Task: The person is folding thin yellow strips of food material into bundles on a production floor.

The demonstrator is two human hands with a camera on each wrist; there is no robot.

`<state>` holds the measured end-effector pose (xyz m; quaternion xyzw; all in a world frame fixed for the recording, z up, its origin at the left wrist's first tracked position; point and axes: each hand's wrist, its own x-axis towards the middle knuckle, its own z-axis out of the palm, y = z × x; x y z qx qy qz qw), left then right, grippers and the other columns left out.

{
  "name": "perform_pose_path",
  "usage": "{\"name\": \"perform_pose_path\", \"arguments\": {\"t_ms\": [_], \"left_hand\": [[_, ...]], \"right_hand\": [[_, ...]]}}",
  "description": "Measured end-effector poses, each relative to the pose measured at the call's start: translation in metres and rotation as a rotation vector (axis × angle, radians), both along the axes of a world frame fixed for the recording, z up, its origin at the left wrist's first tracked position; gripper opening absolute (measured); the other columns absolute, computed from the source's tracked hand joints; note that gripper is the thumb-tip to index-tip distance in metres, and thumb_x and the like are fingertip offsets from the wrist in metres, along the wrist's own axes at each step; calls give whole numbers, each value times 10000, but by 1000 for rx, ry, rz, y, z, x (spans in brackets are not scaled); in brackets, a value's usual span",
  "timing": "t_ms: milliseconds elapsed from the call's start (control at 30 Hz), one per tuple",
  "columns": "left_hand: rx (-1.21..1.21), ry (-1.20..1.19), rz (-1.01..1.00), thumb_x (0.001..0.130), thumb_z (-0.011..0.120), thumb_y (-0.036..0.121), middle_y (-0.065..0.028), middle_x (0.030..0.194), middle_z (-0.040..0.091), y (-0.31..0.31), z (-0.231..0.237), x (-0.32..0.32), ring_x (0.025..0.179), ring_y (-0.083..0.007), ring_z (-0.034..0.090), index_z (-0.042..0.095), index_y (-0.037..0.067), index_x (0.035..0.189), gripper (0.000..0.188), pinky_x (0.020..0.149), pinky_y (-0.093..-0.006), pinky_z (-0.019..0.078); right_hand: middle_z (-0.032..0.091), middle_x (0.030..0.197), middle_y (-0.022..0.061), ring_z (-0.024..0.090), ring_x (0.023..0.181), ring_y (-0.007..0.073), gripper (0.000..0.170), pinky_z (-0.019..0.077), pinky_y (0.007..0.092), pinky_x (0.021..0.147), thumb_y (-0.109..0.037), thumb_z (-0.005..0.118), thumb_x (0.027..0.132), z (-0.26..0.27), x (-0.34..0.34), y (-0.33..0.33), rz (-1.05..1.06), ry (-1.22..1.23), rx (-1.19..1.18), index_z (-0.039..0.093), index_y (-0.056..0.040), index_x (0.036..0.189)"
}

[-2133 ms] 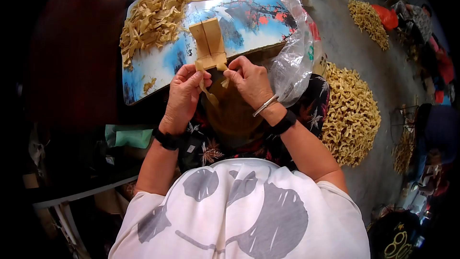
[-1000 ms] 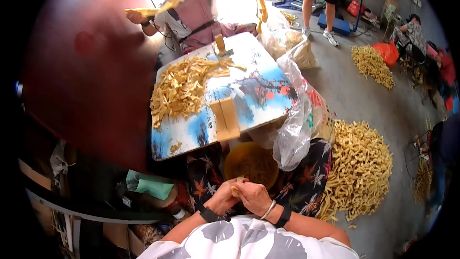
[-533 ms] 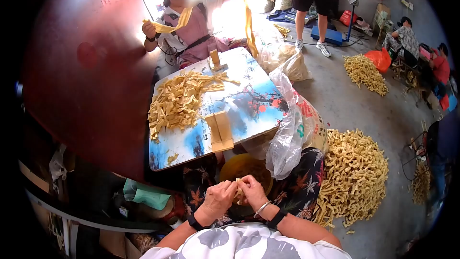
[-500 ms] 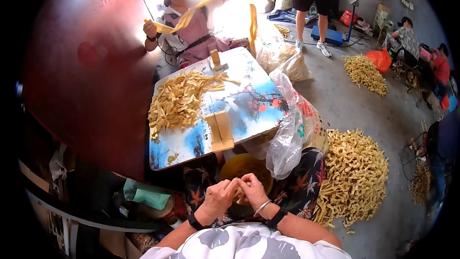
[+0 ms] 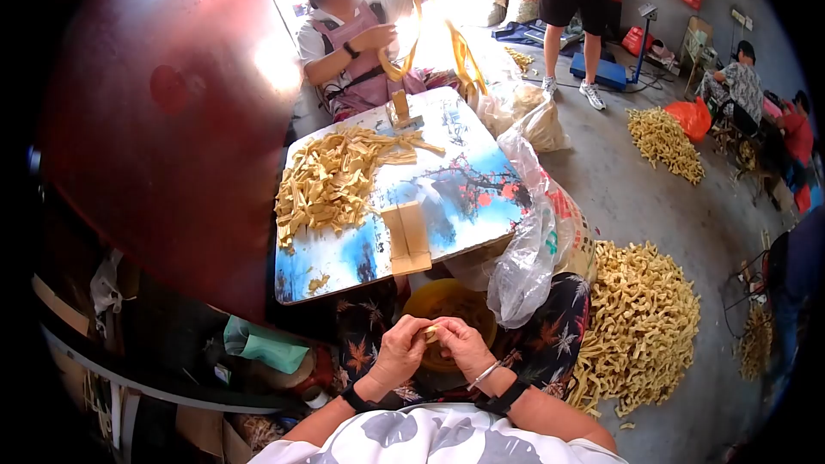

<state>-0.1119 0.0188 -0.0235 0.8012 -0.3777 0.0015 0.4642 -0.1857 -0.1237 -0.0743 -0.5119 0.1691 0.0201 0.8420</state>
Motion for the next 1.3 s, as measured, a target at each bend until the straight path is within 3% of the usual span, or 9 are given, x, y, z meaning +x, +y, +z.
{"name": "perform_pose_path", "arguments": {"t_ms": [267, 367, 500, 567, 700, 767, 867, 1133, 1300], "left_hand": [[-97, 629, 128, 919, 656, 108, -69, 780, 662, 11, -20, 5, 668, -61, 592, 641, 6, 988, 124, 584, -237, 497], [-361, 872, 30, 935, 643, 110, -41, 763, 653, 10, -17, 2, 632, -61, 587, 663, 4, 1026, 141, 549, -221, 480], [-162, 612, 164, 937, 641, 97, -16, 755, 647, 8, -8, -11, 649, -59, 590, 690, -2, 962, 113, 569, -211, 476], [-138, 408, 174, 895, 647, 28, -33, 729, 641, 14, -20, 2, 613, -87, 579, 677, -4, 886, 45, 553, -240, 467], [-9, 223, 115, 889, 603, 24, -81, 739, 651, 21, -7, 29, 674, -143, 621, 655, -11, 874, 65, 608, -275, 490], [-167, 944, 95, 945, 598, 86, -51, 801, 656, 24, 6, 30, 699, -127, 614, 649, 12, 978, 96, 641, -255, 489], [-738, 1326, -50, 951, 634, 134, -63, 1033, 651, 21, -21, 22, 888, -132, 628, 581, 36, 1174, 249, 818, -275, 514], [-732, 1260, 36, 922, 663, 89, -49, 1067, 641, 8, -21, 3, 983, -142, 628, 570, 17, 1196, 299, 910, -287, 506], [-463, 1013, 34, 931, 663, 111, -22, 955, 651, 5, -23, 0, 851, -99, 607, 615, -1, 1140, 242, 780, -233, 489]], "right_hand": [[650, 1025, -30, 640, 857, 54, 268, 538, 193, 721, -286, 541, 1018, 20, 3, -7, 247, -7, 93, 624, -70, 1153], [671, 895, -20, 657, 779, 54, 248, 547, 203, 649, -269, 536, 1018, 15, 7, -8, 99, -33, -217, 631, -62, 1116], [671, 735, 42, 679, 676, 131, 198, 533, 267, 578, -234, 578, 985, 35, 4, -1, 96, -93, -510, 621, -44, 1023], [666, 766, 165, 668, 714, 339, 208, 511, 388, 636, -229, 640, 912, 34, 6, -4, -4, -230, -739, 604, -34, 972], [618, 746, 191, 634, 717, 382, 136, 498, 409, 629, -143, 581, 904, 47, 5, -22, 27, -320, -904, 608, -17, 861], [607, 691, 179, 631, 654, 366, 142, 487, 397, 581, -137, 567, 926, 43, 5, -14, -93, -261, -875, 602, -21, 852], [609, 646, 137, 632, 589, 317, 120, 480, 386, 544, -152, 577, 947, 37, 3, -3, -156, -207, -862, 588, -46, 891], [631, 828, 144, 640, 746, 337, 133, 507, 398, 606, -192, 631, 908, 28, 4, 5, -67, -372, -1258, 575, -71, 912], [647, 905, 135, 646, 791, 303, 209, 515, 350, 683, -213, 664, 885, 33, 23, -2, -146, -301, -938, 644, -28, 981]]}}
